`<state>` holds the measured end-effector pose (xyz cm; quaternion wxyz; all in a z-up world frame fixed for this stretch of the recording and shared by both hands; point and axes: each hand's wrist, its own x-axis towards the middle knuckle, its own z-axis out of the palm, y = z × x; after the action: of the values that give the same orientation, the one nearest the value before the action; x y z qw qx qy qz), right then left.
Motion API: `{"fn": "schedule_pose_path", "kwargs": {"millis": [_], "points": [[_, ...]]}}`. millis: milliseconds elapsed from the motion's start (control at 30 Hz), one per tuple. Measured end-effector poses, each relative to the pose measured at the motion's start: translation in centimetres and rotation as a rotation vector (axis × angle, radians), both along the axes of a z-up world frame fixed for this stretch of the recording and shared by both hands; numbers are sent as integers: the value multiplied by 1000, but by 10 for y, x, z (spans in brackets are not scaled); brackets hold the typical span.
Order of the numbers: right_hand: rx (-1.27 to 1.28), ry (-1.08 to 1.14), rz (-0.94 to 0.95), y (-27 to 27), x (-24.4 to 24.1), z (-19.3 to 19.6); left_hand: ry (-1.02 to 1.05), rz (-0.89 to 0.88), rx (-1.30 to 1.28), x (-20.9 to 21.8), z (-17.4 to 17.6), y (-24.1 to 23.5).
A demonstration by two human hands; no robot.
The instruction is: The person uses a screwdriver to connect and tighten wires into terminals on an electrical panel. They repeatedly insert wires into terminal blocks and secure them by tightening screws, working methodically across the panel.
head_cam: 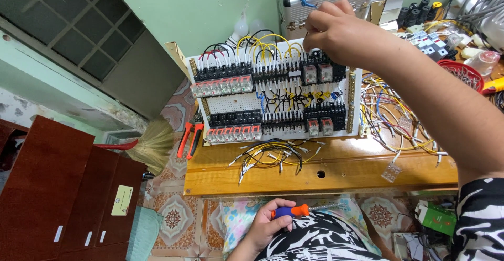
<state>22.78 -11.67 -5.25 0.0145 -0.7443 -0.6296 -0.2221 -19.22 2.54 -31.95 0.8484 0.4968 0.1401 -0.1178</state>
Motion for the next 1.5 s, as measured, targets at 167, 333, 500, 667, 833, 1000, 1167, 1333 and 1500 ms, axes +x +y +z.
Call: {"fn": "schedule_pose_path", "kwargs": {"millis": [167,333,500,667,833,1000,1167,1333,1500], "points": [[49,-9,77,-1,7,-3,-30,-15,28,1,3,-2],[63,95,178,0,15,3,-20,3,48,3,8,-4],[73,201,193,-2,23,-3,7,50,31,2,10,-6],[152,257,228,-9,24,-4,-49,19,77,5,10,-7],[139,296,253,-6,24,4,-134,6,63,4,21,-14],[102,278,239,-9,30,1,-112,12,62,-1,17,-12],[107,354,222,-9,21,4,-115,-10,68,-1,24,-12],[154,381,323,-5,17,12,-120,-20,90,0,22,-12],[152,365,268,-6,22,1,-94,-7,89,-2,22,-11]]}}
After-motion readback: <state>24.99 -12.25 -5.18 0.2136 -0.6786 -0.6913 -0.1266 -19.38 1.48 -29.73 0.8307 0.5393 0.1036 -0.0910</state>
